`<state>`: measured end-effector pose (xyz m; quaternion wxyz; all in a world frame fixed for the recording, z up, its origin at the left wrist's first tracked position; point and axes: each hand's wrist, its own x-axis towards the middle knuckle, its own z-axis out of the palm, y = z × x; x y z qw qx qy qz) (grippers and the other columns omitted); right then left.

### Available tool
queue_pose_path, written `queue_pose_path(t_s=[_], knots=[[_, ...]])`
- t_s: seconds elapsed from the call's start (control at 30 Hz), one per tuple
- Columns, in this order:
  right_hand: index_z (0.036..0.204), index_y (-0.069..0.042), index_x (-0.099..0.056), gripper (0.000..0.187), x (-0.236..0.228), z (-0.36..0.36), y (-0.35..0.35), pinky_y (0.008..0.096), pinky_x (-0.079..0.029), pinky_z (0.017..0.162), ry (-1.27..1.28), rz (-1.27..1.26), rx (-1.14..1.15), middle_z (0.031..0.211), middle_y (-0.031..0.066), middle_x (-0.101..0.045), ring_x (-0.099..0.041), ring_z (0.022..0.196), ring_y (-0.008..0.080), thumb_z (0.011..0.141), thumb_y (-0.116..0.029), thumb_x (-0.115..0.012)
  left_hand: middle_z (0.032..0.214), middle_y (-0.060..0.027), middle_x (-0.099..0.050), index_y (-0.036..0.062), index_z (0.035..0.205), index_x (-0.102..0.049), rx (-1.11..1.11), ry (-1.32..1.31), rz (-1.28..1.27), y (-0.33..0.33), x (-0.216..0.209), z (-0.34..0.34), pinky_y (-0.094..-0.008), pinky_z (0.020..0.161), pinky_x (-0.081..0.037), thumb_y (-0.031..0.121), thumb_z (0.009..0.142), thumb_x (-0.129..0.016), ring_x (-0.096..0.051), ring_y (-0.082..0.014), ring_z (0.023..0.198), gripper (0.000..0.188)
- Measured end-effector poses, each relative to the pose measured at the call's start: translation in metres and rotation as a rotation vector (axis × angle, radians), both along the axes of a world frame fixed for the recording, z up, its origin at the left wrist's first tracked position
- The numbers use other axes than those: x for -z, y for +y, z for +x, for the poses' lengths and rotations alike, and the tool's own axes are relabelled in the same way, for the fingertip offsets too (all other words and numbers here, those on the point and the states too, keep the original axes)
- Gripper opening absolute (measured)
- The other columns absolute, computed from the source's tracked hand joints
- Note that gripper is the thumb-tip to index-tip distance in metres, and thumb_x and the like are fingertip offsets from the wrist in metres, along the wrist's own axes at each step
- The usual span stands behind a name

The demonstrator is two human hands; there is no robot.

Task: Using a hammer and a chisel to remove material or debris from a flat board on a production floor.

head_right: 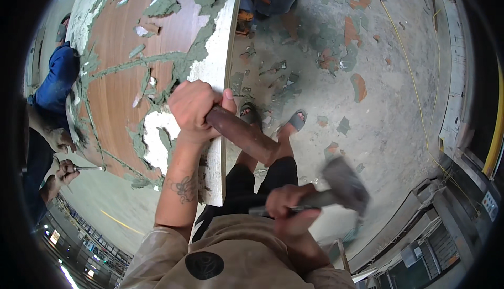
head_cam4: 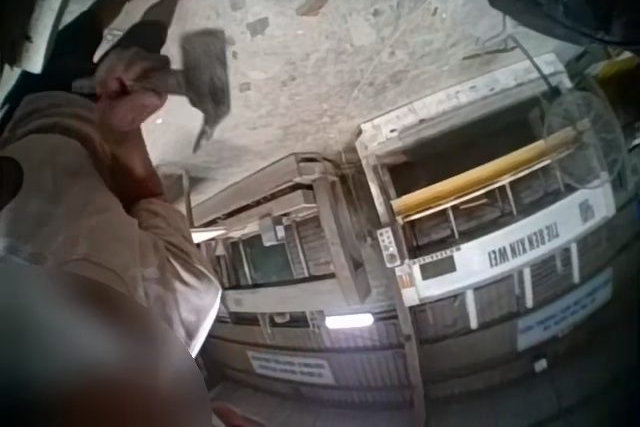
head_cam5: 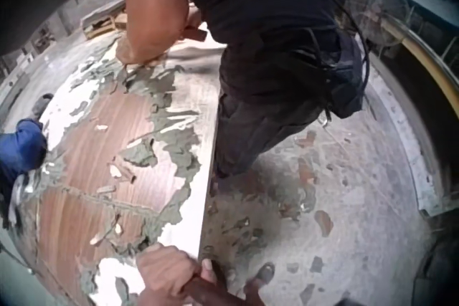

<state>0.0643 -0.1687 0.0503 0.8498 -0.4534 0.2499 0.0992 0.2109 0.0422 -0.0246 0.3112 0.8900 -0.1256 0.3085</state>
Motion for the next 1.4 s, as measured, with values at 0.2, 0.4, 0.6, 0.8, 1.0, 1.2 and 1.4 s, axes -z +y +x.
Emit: queue_pose_path(t_s=[0.2, 0.4, 0.6, 0.8, 1.0, 1.2, 1.4], knots=[[0.081, -0.016, -0.052, 0.059, 0.016, -0.014, 0.006, 0.034, -0.03, 0.038, 0.165, -0.321, -0.338, 0.056, -0.001, -0.039, -0.037, 0.042, 0.016, 0.096, -0.073, -0.05, 0.051, -0.0016, -0.039, 0.0149, 0.058, -0.042, -0.01, -0.008, 0.048, 0.003, 0.002, 0.001, -0.0351, 0.047, -0.027, 0.01, 0.073, -0.073, -0.043, -0.0209, 0.044, 0.035], [0.087, -0.016, -0.045, 0.06, -0.01, 0.006, -0.002, 0.035, -0.032, 0.04, -0.107, 0.209, 0.313, 0.057, -0.0023, -0.037, -0.037, 0.045, 0.0137, 0.096, -0.075, -0.048, 0.053, -0.0026, -0.041, 0.0137, 0.06, -0.042, -0.003, 0.06, 0.078, -0.006, -0.001, 0.002, -0.035, 0.048, -0.03, 0.012, 0.072, -0.075, -0.045, -0.0213, 0.046, 0.035], [0.086, -0.014, -0.048, 0.068, -0.003, -0.001, -0.022, 0.0321, -0.029, 0.042, 0.056, 0.185, 0.169, 0.058, -0.0021, -0.039, -0.036, 0.046, 0.0155, 0.089, -0.082, -0.052, 0.053, -0.0028, -0.042, 0.0136, 0.06, -0.043, -0.03, 0.099, 0.083, -0.006, -0.001, 0.003, -0.0358, 0.049, -0.031, 0.01, 0.069, -0.074, -0.047, -0.0222, 0.047, 0.033], [0.087, -0.013, -0.048, 0.064, 0.014, -0.009, -0.023, 0.0328, -0.03, 0.041, 0.119, 0.422, -0.077, 0.057, -0.0014, -0.038, -0.035, 0.045, 0.0165, 0.093, -0.077, -0.051, 0.055, -0.003, -0.045, 0.0139, 0.06, -0.045, -0.049, 0.101, 0.143, 0.001, -0.001, 0.003, -0.0366, 0.05, -0.03, 0.01, 0.068, -0.075, -0.049, -0.0229, 0.049, 0.031], [0.083, -0.014, -0.048, 0.058, 0.001, 0.013, 0.01, 0.0338, -0.034, 0.042, 0.303, 0.139, -0.3, 0.058, 0.0, -0.04, -0.037, 0.046, 0.017, 0.099, -0.07, -0.047, 0.056, -0.0031, -0.048, 0.0136, 0.062, -0.05, -0.072, 0.096, 0.148, -0.003, -0.004, 0.006, -0.0368, 0.052, -0.033, 0.012, 0.065, -0.077, -0.052, -0.0225, 0.051, 0.027], [0.083, -0.013, -0.048, 0.052, 0.026, -0.006, -0.015, 0.0319, -0.034, 0.041, 0.013, 0.482, 0.069, 0.059, -0.0018, -0.042, -0.038, 0.043, 0.0157, 0.101, -0.063, -0.052, 0.058, -0.003, -0.051, 0.0139, 0.064, -0.053, -0.082, 0.143, 0.141, -0.005, 0.0, 0.01, -0.0361, 0.054, -0.036, 0.014, 0.066, -0.077, -0.054, -0.0242, 0.053, 0.024], [0.088, -0.01, -0.049, 0.054, 0.001, 0.008, -0.017, 0.03, -0.03, 0.035, 0.062, 0.169, -0.106, 0.057, -0.0002, -0.039, -0.036, 0.04, 0.0121, 0.101, -0.062, -0.053, 0.059, -0.0073, -0.053, 0.0115, 0.064, -0.054, -0.013, 0.21, 0.107, -0.009, -0.009, 0.004, -0.0387, 0.053, -0.038, 0.008, 0.068, -0.078, -0.055, -0.027, 0.054, 0.025]])
